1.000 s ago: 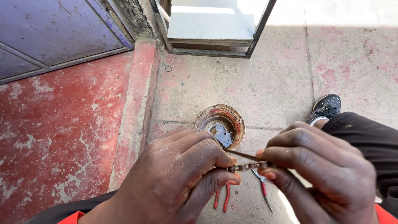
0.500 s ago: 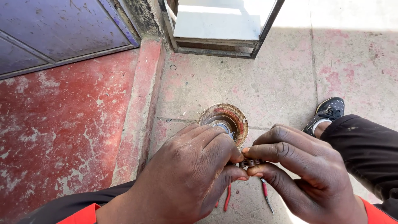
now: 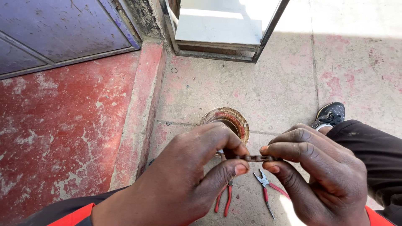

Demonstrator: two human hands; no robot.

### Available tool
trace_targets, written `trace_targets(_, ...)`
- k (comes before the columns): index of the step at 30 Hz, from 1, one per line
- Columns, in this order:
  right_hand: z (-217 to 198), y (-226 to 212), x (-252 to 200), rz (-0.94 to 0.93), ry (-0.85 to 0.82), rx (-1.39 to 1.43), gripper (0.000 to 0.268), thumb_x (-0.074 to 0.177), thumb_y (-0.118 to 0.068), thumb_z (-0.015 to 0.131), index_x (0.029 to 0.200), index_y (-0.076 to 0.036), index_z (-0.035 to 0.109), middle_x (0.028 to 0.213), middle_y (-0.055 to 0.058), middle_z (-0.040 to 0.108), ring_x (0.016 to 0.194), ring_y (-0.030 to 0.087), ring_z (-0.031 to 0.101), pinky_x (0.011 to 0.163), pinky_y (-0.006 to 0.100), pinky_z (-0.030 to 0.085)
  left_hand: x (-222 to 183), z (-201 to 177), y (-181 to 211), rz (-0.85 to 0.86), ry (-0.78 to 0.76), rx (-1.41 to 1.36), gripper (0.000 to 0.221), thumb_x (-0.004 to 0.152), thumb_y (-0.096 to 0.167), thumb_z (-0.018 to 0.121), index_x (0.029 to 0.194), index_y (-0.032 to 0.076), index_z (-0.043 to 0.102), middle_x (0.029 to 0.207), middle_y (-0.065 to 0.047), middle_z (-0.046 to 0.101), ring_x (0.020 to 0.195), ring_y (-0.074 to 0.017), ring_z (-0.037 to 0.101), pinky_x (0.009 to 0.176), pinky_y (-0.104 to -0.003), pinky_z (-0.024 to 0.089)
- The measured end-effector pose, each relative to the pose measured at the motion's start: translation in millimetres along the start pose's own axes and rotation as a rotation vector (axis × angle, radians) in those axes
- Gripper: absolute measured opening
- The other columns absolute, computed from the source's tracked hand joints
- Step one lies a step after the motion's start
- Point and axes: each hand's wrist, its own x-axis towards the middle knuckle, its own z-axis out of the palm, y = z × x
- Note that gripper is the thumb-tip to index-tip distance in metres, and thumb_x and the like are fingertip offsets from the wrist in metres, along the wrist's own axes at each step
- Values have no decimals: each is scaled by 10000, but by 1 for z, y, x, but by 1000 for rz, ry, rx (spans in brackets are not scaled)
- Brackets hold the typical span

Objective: Cleaning a bicycle chain in a bucket of solvent and using pliers to manipulate and repair the links.

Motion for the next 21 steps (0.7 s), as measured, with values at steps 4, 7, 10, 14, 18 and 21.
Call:
trace_targets(4, -3, 2, 3, -25, -15, -40, 134, 849, -155, 606, 805, -37, 653, 689, 48, 627, 582, 159, 580, 602, 263, 406, 2, -3, 3, 112, 49, 50, 54, 933, 137, 565, 952, 86, 567, 873, -49, 615, 796, -223, 615, 731, -337, 471)
trace_targets(7, -4, -1, 5, -117, -32, -33, 136, 847, -122, 591, 822, -2, 650, 723, 78, 632, 588, 203, 576, 593, 290, 436, 2, -2, 4, 198, 50, 87, 32, 925, 71, 558, 934, 62, 529, 845, -90, 568, 754, -260, 567, 695, -360, 447)
trace_targets(10, -4, -3, 3, -142, -19, -68, 190, 854, -159, 555, 803, -1, 648, 722, 88, 633, 586, 203, 573, 600, 287, 436, 1, -4, 7, 254, 46, 126, 25, 929, 74, 535, 926, 49, 533, 846, -93, 536, 760, -266, 547, 711, -371, 447)
trace_targets(14, -5, -5, 4, -204, 20, -77, 207, 846, -169, 539, 816, 0, 655, 718, 103, 637, 586, 199, 606, 593, 273, 485, 1, -5, 9, 358, 66, 205, 94, 976, 111, 496, 906, 57, 528, 846, -93, 540, 770, -290, 544, 752, -383, 445)
trace_targets(18, -5, -7, 8, -272, 44, -38, 223, 836, -169, 519, 771, 12, 631, 656, 95, 598, 555, 204, 591, 572, 267, 488, 0, -7, 11, 409, 53, 248, 144, 1001, 131, 458, 928, 55, 557, 870, -105, 546, 787, -292, 534, 760, -377, 442)
trace_targets(21, -6, -9, 4, -220, 43, -41, 218, 841, -182, 519, 773, -10, 635, 670, 83, 603, 566, 188, 592, 589, 271, 503, 0, -7, 7, 434, 56, 298, 114, 993, 134, 488, 940, 69, 565, 892, -95, 573, 783, -279, 550, 731, -375, 424)
